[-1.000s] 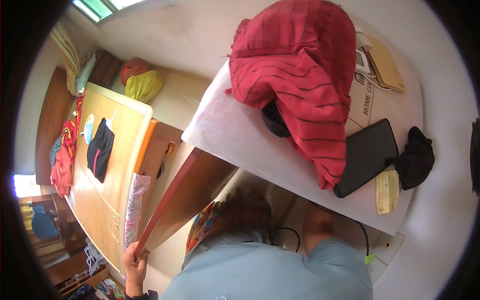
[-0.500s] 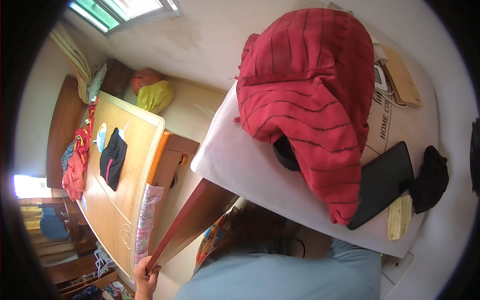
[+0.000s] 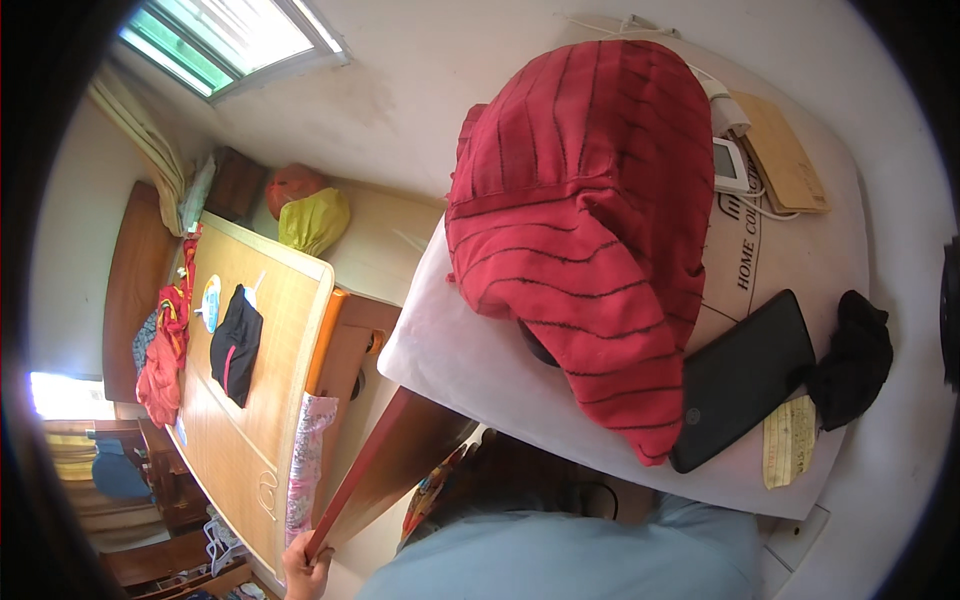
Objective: Folding various items of clothing on a bed and placing them into a cupboard.
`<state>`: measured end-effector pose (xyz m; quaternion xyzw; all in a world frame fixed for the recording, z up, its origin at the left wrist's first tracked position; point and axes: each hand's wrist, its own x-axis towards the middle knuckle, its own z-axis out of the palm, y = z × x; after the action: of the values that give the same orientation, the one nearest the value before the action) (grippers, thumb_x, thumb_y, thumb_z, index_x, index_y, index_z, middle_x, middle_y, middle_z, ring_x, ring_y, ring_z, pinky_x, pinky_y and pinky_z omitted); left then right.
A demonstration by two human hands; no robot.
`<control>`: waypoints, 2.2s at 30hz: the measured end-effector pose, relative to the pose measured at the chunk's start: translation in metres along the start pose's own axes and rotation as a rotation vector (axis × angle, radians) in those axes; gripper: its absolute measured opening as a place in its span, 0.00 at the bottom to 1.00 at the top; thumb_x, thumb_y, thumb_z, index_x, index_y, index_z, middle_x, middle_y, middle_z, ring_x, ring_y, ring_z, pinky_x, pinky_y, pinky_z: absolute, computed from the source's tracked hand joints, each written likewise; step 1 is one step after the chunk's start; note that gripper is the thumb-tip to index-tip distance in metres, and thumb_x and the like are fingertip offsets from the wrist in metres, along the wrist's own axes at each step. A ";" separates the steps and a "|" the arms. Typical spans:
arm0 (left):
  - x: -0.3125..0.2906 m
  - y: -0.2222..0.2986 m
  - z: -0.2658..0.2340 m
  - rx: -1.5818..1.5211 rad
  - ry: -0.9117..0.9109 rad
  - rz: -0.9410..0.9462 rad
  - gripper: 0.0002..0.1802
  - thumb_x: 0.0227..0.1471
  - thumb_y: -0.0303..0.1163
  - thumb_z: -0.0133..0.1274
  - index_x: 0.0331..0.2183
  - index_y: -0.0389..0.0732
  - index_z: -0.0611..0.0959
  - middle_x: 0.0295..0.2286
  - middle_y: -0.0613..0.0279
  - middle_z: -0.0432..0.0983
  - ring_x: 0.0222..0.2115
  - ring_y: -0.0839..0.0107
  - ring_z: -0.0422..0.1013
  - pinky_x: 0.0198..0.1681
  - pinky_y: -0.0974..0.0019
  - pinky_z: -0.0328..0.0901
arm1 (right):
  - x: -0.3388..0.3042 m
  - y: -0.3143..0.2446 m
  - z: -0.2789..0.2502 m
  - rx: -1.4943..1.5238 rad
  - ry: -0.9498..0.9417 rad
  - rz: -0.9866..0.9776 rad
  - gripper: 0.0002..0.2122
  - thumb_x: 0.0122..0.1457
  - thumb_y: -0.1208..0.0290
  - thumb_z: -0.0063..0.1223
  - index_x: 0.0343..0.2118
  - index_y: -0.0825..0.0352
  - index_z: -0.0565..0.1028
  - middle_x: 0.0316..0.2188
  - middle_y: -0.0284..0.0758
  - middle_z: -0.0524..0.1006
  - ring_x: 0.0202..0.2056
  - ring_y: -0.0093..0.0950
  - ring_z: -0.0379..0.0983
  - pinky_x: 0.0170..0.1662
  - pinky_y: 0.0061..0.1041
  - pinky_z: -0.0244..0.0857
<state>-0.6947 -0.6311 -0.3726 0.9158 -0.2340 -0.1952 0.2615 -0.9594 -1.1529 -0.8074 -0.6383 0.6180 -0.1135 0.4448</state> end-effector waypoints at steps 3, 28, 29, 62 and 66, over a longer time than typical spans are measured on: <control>-0.002 -0.004 -0.001 0.029 -0.007 -0.002 0.06 0.39 0.18 0.51 0.25 0.37 0.75 0.18 0.64 0.64 0.20 0.75 0.62 0.26 0.71 0.60 | 0.003 0.002 0.001 0.005 0.003 0.004 0.19 0.55 0.65 0.60 0.47 0.68 0.73 0.42 0.33 0.76 0.42 0.24 0.71 0.47 0.25 0.65; 0.026 -0.017 -0.029 -0.358 -0.636 0.086 0.29 0.54 0.29 0.50 0.56 0.35 0.65 0.50 0.53 0.66 0.52 0.68 0.61 0.56 0.66 0.54 | -0.119 -0.138 -0.013 0.059 0.111 -0.417 0.19 0.55 0.64 0.59 0.48 0.67 0.73 0.43 0.34 0.76 0.44 0.24 0.71 0.48 0.26 0.65; 0.029 -0.014 -0.030 -0.385 -0.671 0.118 0.29 0.54 0.29 0.50 0.57 0.35 0.64 0.51 0.53 0.65 0.53 0.67 0.60 0.57 0.66 0.53 | -0.133 -0.145 -0.016 0.105 0.055 -0.406 0.19 0.55 0.63 0.59 0.48 0.67 0.73 0.43 0.34 0.76 0.44 0.24 0.71 0.48 0.26 0.65; 0.039 -0.049 -0.029 -0.677 -0.669 0.720 0.29 0.49 0.20 0.44 0.56 0.38 0.69 0.58 0.54 0.56 0.60 0.63 0.54 0.61 0.62 0.49 | -0.292 -0.141 -0.054 0.221 -0.269 0.100 0.24 0.56 0.60 0.55 0.54 0.63 0.69 0.45 0.33 0.76 0.40 0.27 0.76 0.38 0.28 0.71; 0.034 -0.044 -0.032 -0.712 -0.656 0.601 0.28 0.48 0.18 0.45 0.54 0.37 0.72 0.58 0.55 0.58 0.59 0.66 0.56 0.61 0.65 0.51 | -0.235 -0.115 -0.042 0.258 -0.256 0.086 0.20 0.54 0.56 0.56 0.49 0.59 0.74 0.42 0.32 0.77 0.39 0.29 0.75 0.38 0.31 0.70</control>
<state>-0.6370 -0.6038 -0.3801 0.5560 -0.4728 -0.4531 0.5119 -0.9590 -0.9806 -0.6064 -0.5580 0.5634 -0.0905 0.6025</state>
